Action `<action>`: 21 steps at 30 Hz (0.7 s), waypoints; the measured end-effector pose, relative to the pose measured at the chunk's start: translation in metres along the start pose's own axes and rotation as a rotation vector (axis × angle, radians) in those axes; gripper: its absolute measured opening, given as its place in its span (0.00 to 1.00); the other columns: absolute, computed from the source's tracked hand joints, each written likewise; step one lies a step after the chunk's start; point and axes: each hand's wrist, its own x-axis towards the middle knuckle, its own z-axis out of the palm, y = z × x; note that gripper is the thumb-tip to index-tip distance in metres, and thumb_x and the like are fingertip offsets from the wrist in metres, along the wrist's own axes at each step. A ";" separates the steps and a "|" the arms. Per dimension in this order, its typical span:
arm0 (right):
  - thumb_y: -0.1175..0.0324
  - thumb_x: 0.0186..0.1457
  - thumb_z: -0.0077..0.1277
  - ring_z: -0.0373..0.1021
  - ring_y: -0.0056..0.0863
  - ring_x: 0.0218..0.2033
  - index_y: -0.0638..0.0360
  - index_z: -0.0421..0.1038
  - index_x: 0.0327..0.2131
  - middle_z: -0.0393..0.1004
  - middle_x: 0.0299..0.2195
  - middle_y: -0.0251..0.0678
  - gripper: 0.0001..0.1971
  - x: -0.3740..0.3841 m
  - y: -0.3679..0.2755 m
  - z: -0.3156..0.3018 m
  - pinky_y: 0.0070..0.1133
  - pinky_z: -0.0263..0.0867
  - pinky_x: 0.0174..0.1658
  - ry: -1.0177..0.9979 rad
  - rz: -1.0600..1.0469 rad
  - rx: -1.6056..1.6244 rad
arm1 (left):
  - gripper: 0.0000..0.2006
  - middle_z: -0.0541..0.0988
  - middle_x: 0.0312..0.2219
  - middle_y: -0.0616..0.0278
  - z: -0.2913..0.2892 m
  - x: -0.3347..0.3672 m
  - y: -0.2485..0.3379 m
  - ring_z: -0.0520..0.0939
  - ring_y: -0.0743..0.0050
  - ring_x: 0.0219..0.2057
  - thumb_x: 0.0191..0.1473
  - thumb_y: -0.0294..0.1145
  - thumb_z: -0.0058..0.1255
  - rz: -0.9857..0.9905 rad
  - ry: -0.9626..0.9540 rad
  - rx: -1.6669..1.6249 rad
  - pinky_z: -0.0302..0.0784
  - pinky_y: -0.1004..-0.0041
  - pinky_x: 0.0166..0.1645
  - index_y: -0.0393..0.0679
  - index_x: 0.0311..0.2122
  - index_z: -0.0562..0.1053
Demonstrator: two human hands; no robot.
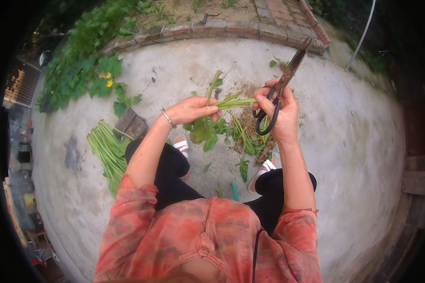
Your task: The person trims the roots and damaged parts of leafy green vegetables using scissors, gathering them into bundles and setting them aside on the ground.
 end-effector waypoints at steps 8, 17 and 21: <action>0.81 0.48 0.57 0.71 0.18 0.33 0.60 0.64 0.47 0.74 0.33 0.34 0.21 -0.002 0.013 -0.005 0.16 0.68 0.37 -0.064 -0.025 -0.124 | 0.14 0.73 0.23 0.73 0.018 0.010 0.004 0.71 0.82 0.29 0.63 0.41 0.40 -0.031 -0.010 0.209 0.68 0.76 0.38 0.44 0.44 0.73; 0.79 0.50 0.57 0.71 0.16 0.39 0.61 0.64 0.50 0.75 0.42 0.36 0.23 0.001 0.016 0.004 0.14 0.68 0.40 -0.164 0.045 -0.265 | 0.15 0.71 0.23 0.73 0.018 0.012 0.009 0.70 0.82 0.28 0.63 0.42 0.40 0.008 -0.005 0.151 0.67 0.76 0.37 0.45 0.46 0.72; 0.76 0.50 0.59 0.71 0.14 0.34 0.59 0.64 0.53 0.75 0.44 0.37 0.26 -0.002 0.017 0.010 0.10 0.67 0.30 -0.071 0.155 -0.252 | 0.13 0.69 0.22 0.73 0.018 0.010 -0.001 0.69 0.82 0.27 0.63 0.42 0.40 0.088 0.005 0.131 0.67 0.75 0.35 0.44 0.39 0.71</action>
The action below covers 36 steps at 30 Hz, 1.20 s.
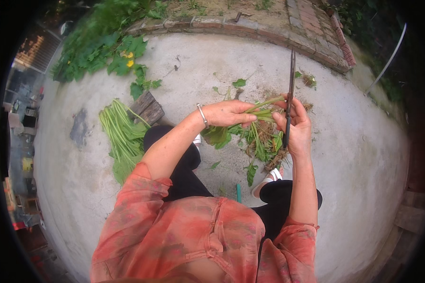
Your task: The person trims the roots and damaged parts of leafy green vegetables using scissors, gathering them into bundles and setting them aside on the ground.
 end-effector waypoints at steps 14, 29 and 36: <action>0.84 0.49 0.53 0.67 0.18 0.29 0.62 0.64 0.50 0.72 0.33 0.36 0.23 0.008 0.003 -0.009 0.14 0.64 0.28 0.035 -0.057 0.144 | 0.16 0.79 0.26 0.64 0.021 0.009 0.001 0.78 0.69 0.31 0.62 0.44 0.40 0.080 -0.015 0.028 0.71 0.69 0.39 0.41 0.36 0.72; 0.70 0.57 0.53 0.66 0.16 0.30 0.65 0.52 0.61 0.64 0.54 0.54 0.31 0.015 0.011 -0.020 0.14 0.65 0.35 -0.055 -0.168 0.121 | 0.15 0.71 0.17 0.64 -0.055 -0.092 0.061 0.77 0.77 0.14 0.63 0.40 0.40 0.059 0.812 -0.093 0.70 0.76 0.20 0.37 0.31 0.62; 0.66 0.61 0.48 0.66 0.16 0.25 0.64 0.54 0.60 0.71 0.46 0.50 0.26 0.010 0.013 -0.029 0.15 0.65 0.29 -0.069 -0.082 0.124 | 0.15 0.71 0.18 0.64 -0.110 -0.274 0.076 0.75 0.76 0.14 0.64 0.43 0.38 -0.045 1.573 0.209 0.70 0.78 0.18 0.39 0.35 0.63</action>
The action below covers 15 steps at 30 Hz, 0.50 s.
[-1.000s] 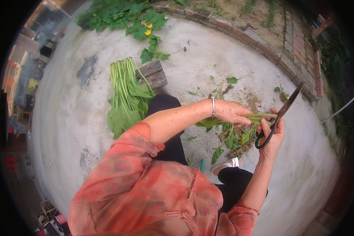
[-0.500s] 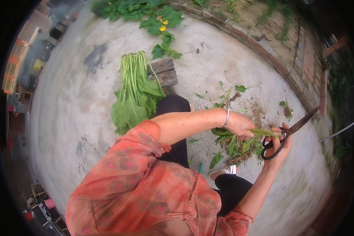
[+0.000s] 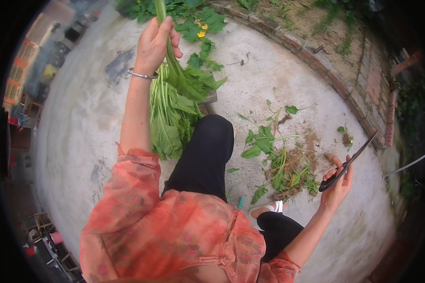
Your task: The person trims the roots and damaged parts of leafy green vegetables using scissors, gathering them into bundles and setting them aside on the ground.
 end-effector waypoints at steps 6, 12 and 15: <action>0.66 0.64 0.44 0.66 0.16 0.23 0.65 0.57 0.58 0.75 0.34 0.41 0.23 0.002 0.004 0.002 0.14 0.63 0.28 0.043 -0.007 -0.065 | 0.18 0.73 0.19 0.63 -0.097 0.000 -0.054 0.74 0.76 0.13 0.62 0.46 0.41 -0.368 -0.050 0.103 0.73 0.77 0.19 0.38 0.35 0.65; 0.65 0.64 0.43 0.66 0.16 0.24 0.66 0.58 0.57 0.73 0.30 0.37 0.22 0.008 0.019 -0.001 0.14 0.62 0.27 0.046 0.013 -0.146 | 0.21 0.79 0.29 0.46 -0.111 -0.009 -0.204 0.81 0.59 0.25 0.61 0.45 0.40 -0.688 0.230 0.360 0.79 0.64 0.29 0.31 0.35 0.73; 0.65 0.64 0.44 0.65 0.15 0.23 0.66 0.58 0.57 0.73 0.30 0.36 0.22 0.010 0.026 0.002 0.14 0.62 0.27 0.037 0.021 -0.144 | 0.23 0.79 0.33 0.41 -0.096 -0.029 -0.261 0.80 0.40 0.34 0.58 0.48 0.41 -0.531 0.229 0.951 0.73 0.54 0.44 0.35 0.33 0.77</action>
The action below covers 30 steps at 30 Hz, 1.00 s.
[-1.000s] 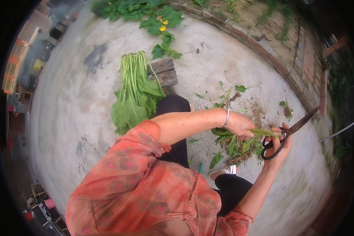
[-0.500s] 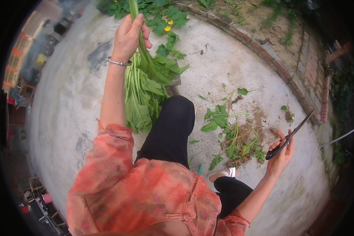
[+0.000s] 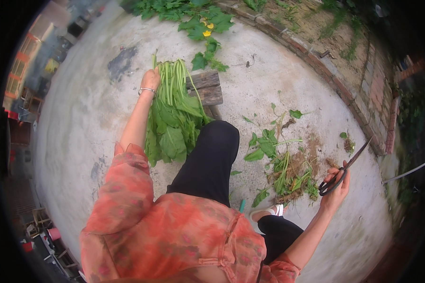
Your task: The person trims the roots and damaged parts of leafy green vegetables using scissors, gathering them into bundles and setting them aside on the ground.
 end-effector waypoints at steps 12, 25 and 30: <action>0.65 0.63 0.45 0.65 0.14 0.23 0.66 0.61 0.56 0.73 0.29 0.34 0.21 -0.003 0.005 -0.008 0.12 0.61 0.27 0.085 0.054 -0.035 | 0.18 0.79 0.36 0.46 0.046 0.005 0.036 0.81 0.51 0.39 0.47 0.39 0.54 -0.048 -0.076 0.314 0.77 0.60 0.42 0.39 0.41 0.71; 0.68 0.58 0.52 0.63 0.14 0.20 0.67 0.63 0.54 0.70 0.24 0.30 0.22 -0.001 -0.014 -0.024 0.14 0.60 0.20 0.187 0.167 -0.067 | 0.38 0.69 0.48 0.40 0.048 -0.035 0.039 0.78 0.41 0.43 0.42 0.54 0.62 0.166 -0.005 0.343 0.73 0.53 0.47 0.45 0.54 0.61; 0.68 0.55 0.56 0.59 0.12 0.19 0.67 0.65 0.52 0.66 0.21 0.27 0.23 -0.003 -0.021 -0.028 0.14 0.56 0.20 0.251 0.178 -0.103 | 0.31 0.77 0.36 0.50 0.024 -0.034 0.078 0.78 0.52 0.41 0.42 0.50 0.63 0.481 0.122 0.042 0.74 0.61 0.45 0.42 0.48 0.69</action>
